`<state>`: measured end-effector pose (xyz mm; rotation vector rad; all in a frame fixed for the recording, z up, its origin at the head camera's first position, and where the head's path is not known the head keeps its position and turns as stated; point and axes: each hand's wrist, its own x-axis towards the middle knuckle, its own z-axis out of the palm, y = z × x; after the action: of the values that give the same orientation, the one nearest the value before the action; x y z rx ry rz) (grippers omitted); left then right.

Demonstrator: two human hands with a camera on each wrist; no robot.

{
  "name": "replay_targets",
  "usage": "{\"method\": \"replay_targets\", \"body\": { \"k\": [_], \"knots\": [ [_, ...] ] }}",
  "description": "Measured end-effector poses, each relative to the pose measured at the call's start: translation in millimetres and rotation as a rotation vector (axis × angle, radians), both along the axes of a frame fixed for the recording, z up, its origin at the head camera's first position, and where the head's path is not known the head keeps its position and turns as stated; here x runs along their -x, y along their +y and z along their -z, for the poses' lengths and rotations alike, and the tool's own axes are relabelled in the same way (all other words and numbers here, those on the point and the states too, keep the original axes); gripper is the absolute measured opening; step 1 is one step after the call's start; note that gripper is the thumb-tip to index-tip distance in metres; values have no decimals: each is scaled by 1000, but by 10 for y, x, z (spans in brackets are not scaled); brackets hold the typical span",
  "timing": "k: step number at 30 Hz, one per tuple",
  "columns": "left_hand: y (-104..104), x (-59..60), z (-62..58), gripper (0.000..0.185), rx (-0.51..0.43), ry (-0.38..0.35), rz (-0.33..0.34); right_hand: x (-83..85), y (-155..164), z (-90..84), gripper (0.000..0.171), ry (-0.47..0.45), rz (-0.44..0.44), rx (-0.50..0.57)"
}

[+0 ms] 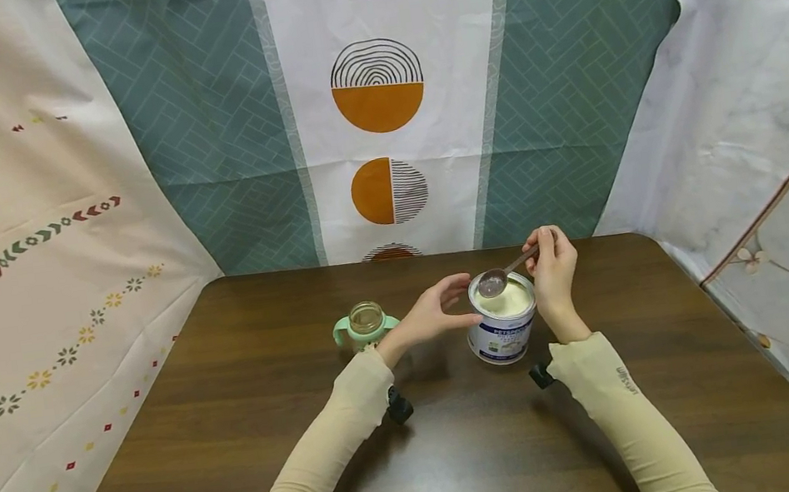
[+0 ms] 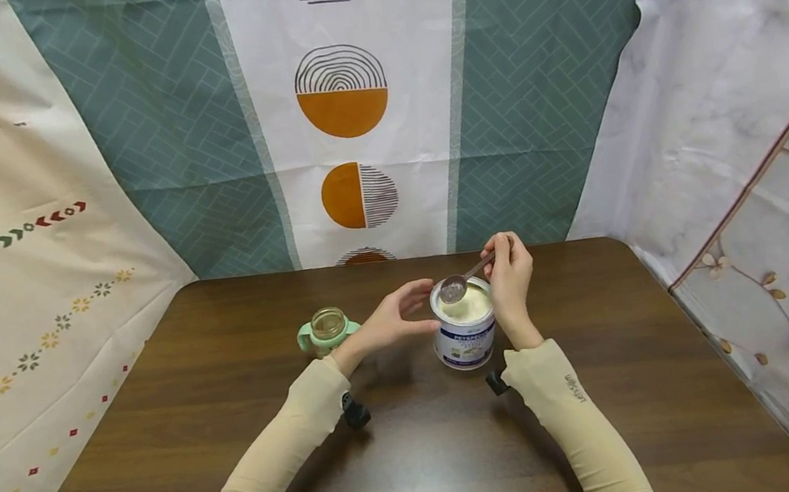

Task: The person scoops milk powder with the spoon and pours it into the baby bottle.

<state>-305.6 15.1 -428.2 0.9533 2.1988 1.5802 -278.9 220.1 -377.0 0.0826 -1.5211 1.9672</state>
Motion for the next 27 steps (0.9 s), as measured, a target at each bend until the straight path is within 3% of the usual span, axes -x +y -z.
{"method": "replay_targets", "body": {
  "k": [8,14,21,27],
  "knots": [
    [59,0,7,74,9,-18,-3,-183,-93,-142,33,84,128,-280],
    [114,10,57,76,10,-4,5,-233,-143,-129,23,223,191,-490],
    [185,16,91,81,-5,-3,1,-228,-176,-97,16,360,193,-647],
    [234,12,125,83,-3,4,-13,-234,-189,-59,15,395,179,-685]
  ]
}}
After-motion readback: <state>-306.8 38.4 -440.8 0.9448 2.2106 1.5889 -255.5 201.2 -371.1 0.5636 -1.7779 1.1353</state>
